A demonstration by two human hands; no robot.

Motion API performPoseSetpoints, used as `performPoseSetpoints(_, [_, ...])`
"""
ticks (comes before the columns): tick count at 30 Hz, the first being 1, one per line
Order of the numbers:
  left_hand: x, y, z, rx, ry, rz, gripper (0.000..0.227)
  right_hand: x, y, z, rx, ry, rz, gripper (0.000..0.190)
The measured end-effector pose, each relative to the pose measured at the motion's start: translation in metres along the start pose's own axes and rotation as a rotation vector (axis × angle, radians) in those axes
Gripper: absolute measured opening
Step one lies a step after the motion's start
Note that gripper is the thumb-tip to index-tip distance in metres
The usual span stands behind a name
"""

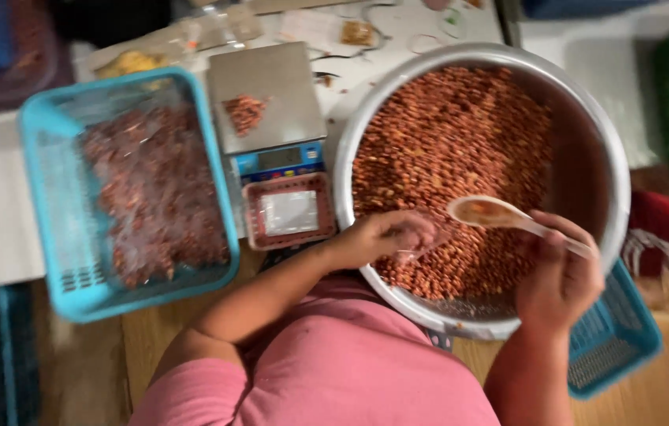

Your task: The person uses a spoon to scoop peanuts from a large basin into small plastic bags, weighs each bag on a digital scale, and places the filled bags into a blue basket.

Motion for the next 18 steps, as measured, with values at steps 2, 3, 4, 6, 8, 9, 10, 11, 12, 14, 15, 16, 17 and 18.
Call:
performPoseSetpoints(2, [-0.002, 0.028, -0.028, 0.050, 0.107, 0.130, 0.023, -0.002, 0.015, -0.005, 0.015, 0.000, -0.004, 0.031])
performPoseSetpoints(3, [-0.004, 0.046, -0.043, 0.090, 0.184, 0.249, 0.023, -0.004, 0.023, -0.011, 0.008, 0.024, 0.002, 0.030])
performPoseSetpoints(4, [-0.007, 0.048, -0.063, 0.096, 0.197, 0.255, 0.023, -0.004, 0.026, -0.012, 0.019, 0.013, -0.003, 0.030])
performPoseSetpoints(6, [-0.032, 0.079, -0.120, 0.859, 0.770, 0.475, 0.014, -0.006, 0.034, -0.021, -0.012, 0.018, 0.007, 0.027])
performPoseSetpoints(8, [-0.035, 0.080, -0.162, 1.203, 0.871, 0.387, 0.010, -0.007, 0.038, -0.025, -0.011, 0.012, 0.021, 0.030])
performPoseSetpoints(9, [-0.036, 0.081, -0.182, 1.546, 0.954, 0.281, 0.013, -0.008, 0.041, -0.028, -0.012, 0.014, 0.037, 0.033])
performPoseSetpoints(10, [-0.039, 0.072, -0.199, 1.547, 0.958, 0.284, 0.013, -0.009, 0.044, -0.029, -0.010, 0.013, 0.033, 0.033])
performPoseSetpoints(11, [-0.043, 0.061, -0.222, 1.622, 1.022, 0.135, 0.015, -0.010, 0.046, -0.032, 0.007, 0.021, 0.038, 0.032])
performPoseSetpoints(12, [-0.048, 0.050, -0.245, 1.690, 1.084, -0.018, 0.026, -0.011, 0.049, -0.034, 0.023, 0.029, 0.042, 0.031])
performPoseSetpoints(14, [-0.050, 0.050, -0.260, 1.755, 1.138, 0.001, 0.040, -0.011, 0.051, -0.036, 0.015, 0.046, 0.074, 0.029])
performPoseSetpoints(15, [-0.053, 0.048, -0.266, 1.815, 1.188, 0.007, 0.063, -0.013, 0.054, -0.039, 0.000, 0.055, 0.115, 0.029])
performPoseSetpoints(16, [-0.052, 0.052, -0.264, 1.815, 1.188, 0.008, 0.063, -0.013, 0.055, -0.040, 0.000, 0.056, 0.114, 0.029])
performPoseSetpoints(17, [-0.055, 0.055, -0.264, 1.727, 1.202, 0.024, 0.076, -0.013, 0.056, -0.041, -0.009, 0.055, 0.113, 0.028])
performPoseSetpoints(18, [-0.057, 0.058, -0.263, 1.639, 1.214, 0.039, 0.089, -0.013, 0.057, -0.042, -0.017, 0.053, 0.112, 0.028])
Point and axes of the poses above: each hand's wrist, its own x-axis towards the middle knuckle, its own z-axis out of the palm, y = z × x, the point moved 8 cm from there along x, towards the middle knuckle, and after that the axes turned 3 degrees about y, right-handed, at the moved point
